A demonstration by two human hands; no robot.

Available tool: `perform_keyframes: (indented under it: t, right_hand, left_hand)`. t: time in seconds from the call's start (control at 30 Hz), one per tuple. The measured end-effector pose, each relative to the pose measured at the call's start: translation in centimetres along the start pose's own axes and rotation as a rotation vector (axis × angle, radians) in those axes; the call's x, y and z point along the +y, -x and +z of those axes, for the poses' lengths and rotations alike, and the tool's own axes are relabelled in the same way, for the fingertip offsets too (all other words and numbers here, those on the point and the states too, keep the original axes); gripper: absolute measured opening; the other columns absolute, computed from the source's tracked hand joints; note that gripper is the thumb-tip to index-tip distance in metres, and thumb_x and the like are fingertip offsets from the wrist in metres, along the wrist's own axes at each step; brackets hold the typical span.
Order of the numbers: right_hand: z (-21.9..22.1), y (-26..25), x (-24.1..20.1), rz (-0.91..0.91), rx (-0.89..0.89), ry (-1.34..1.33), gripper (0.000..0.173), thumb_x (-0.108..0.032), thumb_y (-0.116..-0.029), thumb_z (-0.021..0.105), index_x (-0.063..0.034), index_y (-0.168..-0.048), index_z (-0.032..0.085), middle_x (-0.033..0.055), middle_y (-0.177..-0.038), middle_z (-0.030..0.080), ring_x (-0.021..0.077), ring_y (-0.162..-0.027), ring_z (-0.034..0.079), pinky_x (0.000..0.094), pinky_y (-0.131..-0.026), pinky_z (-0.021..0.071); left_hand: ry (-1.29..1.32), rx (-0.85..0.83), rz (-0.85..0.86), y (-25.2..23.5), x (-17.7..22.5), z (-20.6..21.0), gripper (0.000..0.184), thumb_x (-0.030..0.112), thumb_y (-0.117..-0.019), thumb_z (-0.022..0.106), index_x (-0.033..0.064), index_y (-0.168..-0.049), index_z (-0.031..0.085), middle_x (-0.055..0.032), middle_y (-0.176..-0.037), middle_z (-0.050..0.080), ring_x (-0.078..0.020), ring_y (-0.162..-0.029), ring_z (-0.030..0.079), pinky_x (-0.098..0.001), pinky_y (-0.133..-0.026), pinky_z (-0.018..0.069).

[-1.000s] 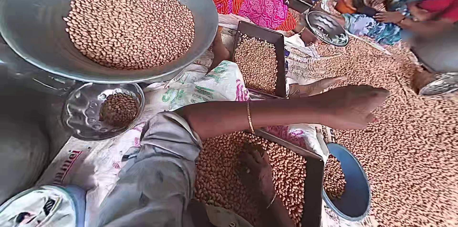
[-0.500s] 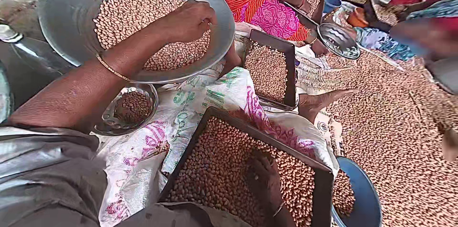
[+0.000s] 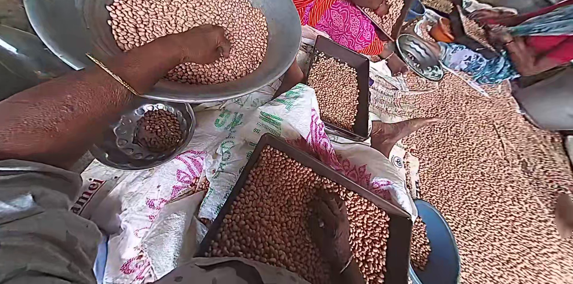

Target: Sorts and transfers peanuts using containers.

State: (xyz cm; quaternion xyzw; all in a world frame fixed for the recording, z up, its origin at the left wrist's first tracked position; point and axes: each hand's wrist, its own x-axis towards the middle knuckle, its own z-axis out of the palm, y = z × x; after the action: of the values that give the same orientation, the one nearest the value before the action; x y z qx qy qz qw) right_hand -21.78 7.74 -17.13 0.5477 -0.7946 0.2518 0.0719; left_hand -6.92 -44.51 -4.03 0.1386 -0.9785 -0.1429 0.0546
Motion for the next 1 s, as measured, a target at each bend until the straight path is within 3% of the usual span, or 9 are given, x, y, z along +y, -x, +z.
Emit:
perform_keyframes:
  t: [0.17, 0.4, 0.67, 0.77, 0.83, 0.87, 0.93, 1.0]
  right_hand:
    - [0.0, 0.0, 0.0, -0.006, 0.011, -0.003, 0.025, -0.026, -0.0878, 0.055, -0.0163, -0.085, 0.078, 0.0085, -0.114, 0.074, 0.0277, -0.109, 0.064, 0.0398, -0.092, 0.049]
    - [0.2, 0.0, 0.2, -0.011, 0.007, 0.009, 0.025, -0.025, -0.0872, 0.055, -0.0153, -0.084, 0.078, 0.0089, -0.114, 0.074, 0.0282, -0.109, 0.065, 0.0398, -0.093, 0.0493]
    - [0.1, 0.3, 0.2, 0.011, 0.005, -0.006, 0.025, -0.023, -0.0883, 0.055, -0.0163, -0.085, 0.079, 0.0087, -0.114, 0.075, 0.0279, -0.109, 0.065, 0.0399, -0.092, 0.0499]
    - [0.1, 0.2, 0.2, 0.013, 0.007, -0.006, 0.025, -0.024, -0.0887, 0.054, -0.0167, -0.086, 0.079, 0.0082, -0.114, 0.075, 0.028, -0.109, 0.065, 0.0404, -0.093, 0.0493]
    - [0.1, 0.2, 0.2, 0.014, 0.011, -0.003, 0.025, -0.024, -0.0891, 0.054, -0.0175, -0.086, 0.078, 0.0073, -0.114, 0.075, 0.0275, -0.109, 0.065, 0.04, -0.092, 0.0498]
    - [0.1, 0.2, 0.2, 0.015, 0.011, -0.004, 0.025, -0.025, -0.0894, 0.054, -0.0178, -0.086, 0.078, 0.0072, -0.114, 0.075, 0.0273, -0.11, 0.065, 0.0397, -0.092, 0.0498]
    - [0.2, 0.2, 0.3, 0.015, 0.007, -0.01, 0.026, -0.026, -0.0894, 0.054, -0.0178, -0.086, 0.078, 0.0074, -0.115, 0.075, 0.0275, -0.11, 0.065, 0.0395, -0.093, 0.0494]
    - [0.2, 0.3, 0.4, 0.01, 0.01, -0.007, 0.026, -0.026, -0.0894, 0.054, -0.0178, -0.085, 0.078, 0.0076, -0.114, 0.075, 0.0273, -0.11, 0.065, 0.0393, -0.092, 0.0496]
  left_hand:
    - [-0.113, -0.043, 0.003, -0.1, 0.3, 0.3, 0.007, -0.002, -0.0949, 0.064, -0.0028, -0.096, 0.071, -0.0242, -0.108, 0.062, -0.0455, -0.111, 0.06, -0.0606, -0.097, 0.0476]
    - [-0.158, -0.06, 0.002, -0.3, 0.9, 0.3, 0.009, -0.001, -0.0963, 0.062, -0.0044, -0.091, 0.068, -0.0247, -0.108, 0.06, -0.0454, -0.109, 0.06, -0.0593, -0.094, 0.0486]
    - [-0.197, -0.07, 0.003, -0.5, 1.0, 0.5, 0.007, 0.0, -0.0963, 0.062, -0.0049, -0.095, 0.067, -0.026, -0.112, 0.059, -0.0475, -0.111, 0.059, -0.0618, -0.091, 0.0495]
    - [0.139, 0.051, -0.116, -0.3, 1.4, -0.2, 0.008, -0.001, -0.098, 0.06, -0.0066, -0.098, 0.066, -0.0209, -0.104, 0.061, -0.0345, -0.097, 0.062, -0.0532, -0.087, 0.0511]
    - [0.473, 0.17, -0.275, -0.3, 1.7, -0.6, 0.005, 0.003, -0.1011, 0.059, 0.0002, -0.099, 0.062, -0.0072, -0.086, 0.061, -0.013, -0.075, 0.058, -0.0306, -0.071, 0.0486]
    - [0.658, 0.191, -0.323, -0.3, 1.5, -0.7, 0.003, 0.004, -0.1022, 0.057, 0.003, -0.1, 0.059, -0.0031, -0.084, 0.061, -0.0072, -0.072, 0.06, -0.0238, -0.07, 0.052]
    - [0.991, 0.22, -0.285, -0.3, 0.2, -0.5, 0.005, 0.002, -0.1016, 0.056, 0.006, -0.101, 0.058, -0.0017, -0.088, 0.067, -0.0075, -0.075, 0.068, -0.0237, -0.074, 0.0596]
    - [1.157, 0.225, -0.214, -0.3, -0.6, -0.3, 0.009, 0.0, -0.1, 0.058, 0.0086, -0.1, 0.058, -0.001, -0.09, 0.069, -0.0095, -0.079, 0.071, -0.0259, -0.076, 0.0611]
